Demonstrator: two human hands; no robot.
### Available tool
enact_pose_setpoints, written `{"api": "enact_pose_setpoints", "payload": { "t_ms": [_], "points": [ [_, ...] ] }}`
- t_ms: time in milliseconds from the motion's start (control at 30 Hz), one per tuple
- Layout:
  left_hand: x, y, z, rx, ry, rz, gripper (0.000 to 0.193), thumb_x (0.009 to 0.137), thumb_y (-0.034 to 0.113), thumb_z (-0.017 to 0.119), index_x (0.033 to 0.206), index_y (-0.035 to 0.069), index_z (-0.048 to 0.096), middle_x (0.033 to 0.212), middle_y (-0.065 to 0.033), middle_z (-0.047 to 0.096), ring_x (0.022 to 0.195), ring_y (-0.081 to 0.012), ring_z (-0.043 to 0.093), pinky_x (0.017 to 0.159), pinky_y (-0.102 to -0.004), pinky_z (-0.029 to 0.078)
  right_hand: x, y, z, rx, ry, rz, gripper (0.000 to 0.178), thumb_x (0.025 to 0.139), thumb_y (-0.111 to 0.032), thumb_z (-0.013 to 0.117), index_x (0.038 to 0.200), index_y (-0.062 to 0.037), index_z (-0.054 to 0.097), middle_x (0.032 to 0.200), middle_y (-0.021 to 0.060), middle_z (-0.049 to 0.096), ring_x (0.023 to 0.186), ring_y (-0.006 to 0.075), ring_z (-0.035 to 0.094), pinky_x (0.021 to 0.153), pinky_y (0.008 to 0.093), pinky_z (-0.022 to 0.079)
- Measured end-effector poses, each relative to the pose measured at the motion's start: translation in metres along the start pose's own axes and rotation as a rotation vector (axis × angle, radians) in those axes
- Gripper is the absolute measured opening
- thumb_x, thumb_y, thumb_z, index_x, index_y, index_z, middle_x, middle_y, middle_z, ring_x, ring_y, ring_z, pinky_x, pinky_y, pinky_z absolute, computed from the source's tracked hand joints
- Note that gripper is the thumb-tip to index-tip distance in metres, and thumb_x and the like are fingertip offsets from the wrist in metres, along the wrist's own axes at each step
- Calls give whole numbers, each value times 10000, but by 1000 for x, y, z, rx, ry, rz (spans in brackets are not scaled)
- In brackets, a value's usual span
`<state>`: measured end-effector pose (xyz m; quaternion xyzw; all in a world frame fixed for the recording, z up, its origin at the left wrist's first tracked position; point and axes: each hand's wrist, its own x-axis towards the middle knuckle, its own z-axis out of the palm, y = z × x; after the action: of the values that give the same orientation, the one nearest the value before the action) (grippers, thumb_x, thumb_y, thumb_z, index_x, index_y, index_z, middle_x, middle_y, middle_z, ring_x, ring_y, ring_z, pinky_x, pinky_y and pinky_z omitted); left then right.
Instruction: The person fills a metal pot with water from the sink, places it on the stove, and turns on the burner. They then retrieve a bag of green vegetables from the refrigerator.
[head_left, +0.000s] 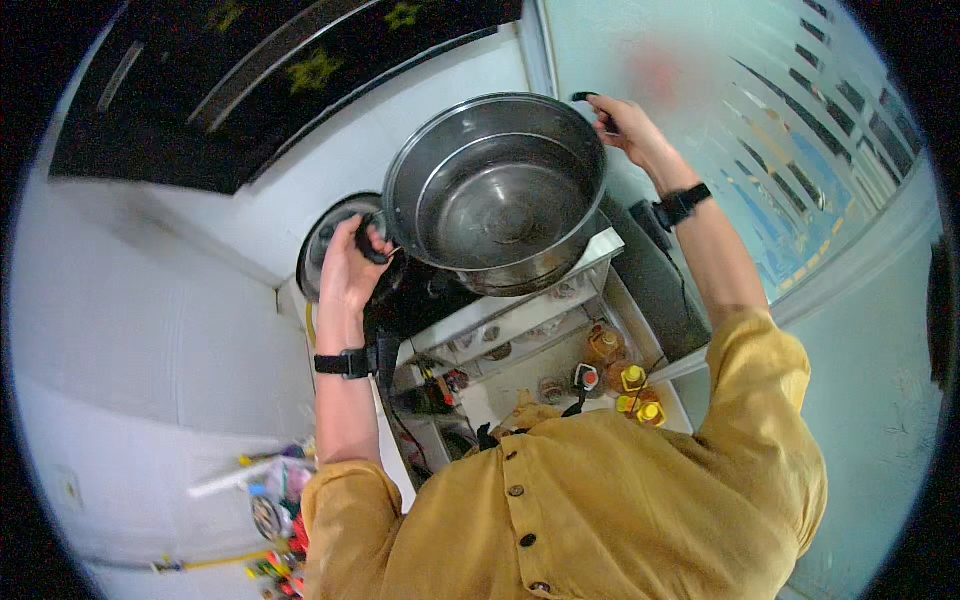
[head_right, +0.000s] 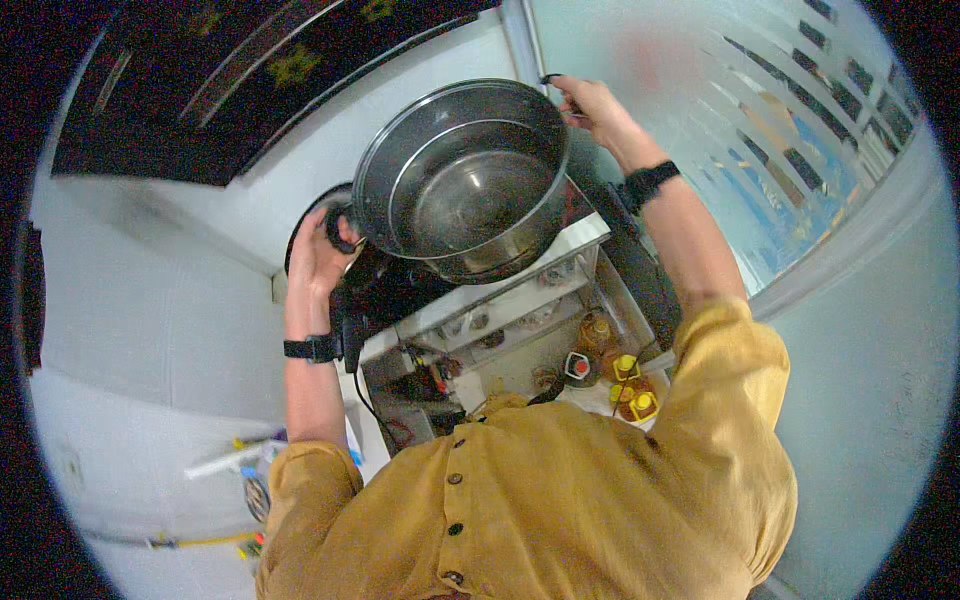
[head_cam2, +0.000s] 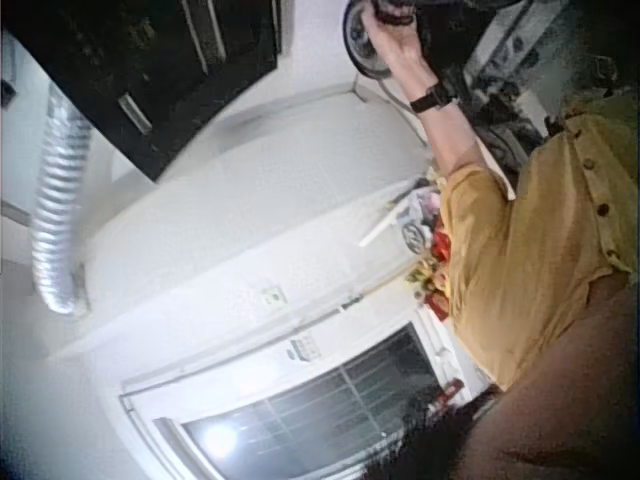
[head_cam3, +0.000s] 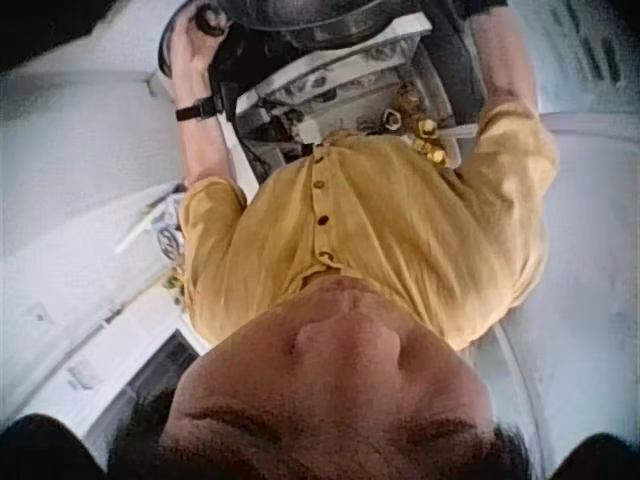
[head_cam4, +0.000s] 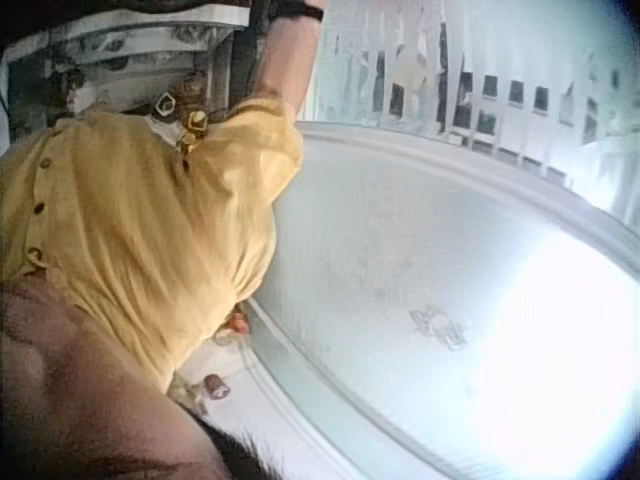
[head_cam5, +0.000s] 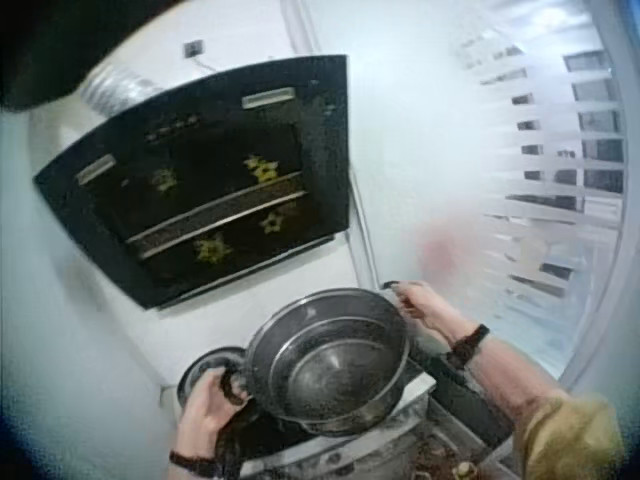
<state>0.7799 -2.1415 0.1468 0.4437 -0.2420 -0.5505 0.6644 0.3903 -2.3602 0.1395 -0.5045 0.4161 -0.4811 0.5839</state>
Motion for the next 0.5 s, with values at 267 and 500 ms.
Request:
{"api": "enact_pose_setpoints", "payload": {
  "t_ms": [267, 500],
  "points": [
    [119, 3, -10, 46, 5, -94, 298, 897, 343, 542, 770, 74, 526, 700, -44, 498, 738, -211, 482, 752, -351, 405, 134, 14, 33, 46, -3, 4, 315, 836, -311, 682, 828, -30, 540, 711, 29, 463, 598, 116, 471, 476, 264, 424],
    [198, 4, -20, 61, 113, -182, 343, 878, 390, 562, 778, 63, 533, 678, -42, 501, 725, -209, 503, 736, -340, 422, 219, 43, 45, 123, 12, 42, 365, 795, -302, 704, 856, 20, 544, 738, 74, 478, 552, 151, 450, 482, 301, 416]
  ]
}}
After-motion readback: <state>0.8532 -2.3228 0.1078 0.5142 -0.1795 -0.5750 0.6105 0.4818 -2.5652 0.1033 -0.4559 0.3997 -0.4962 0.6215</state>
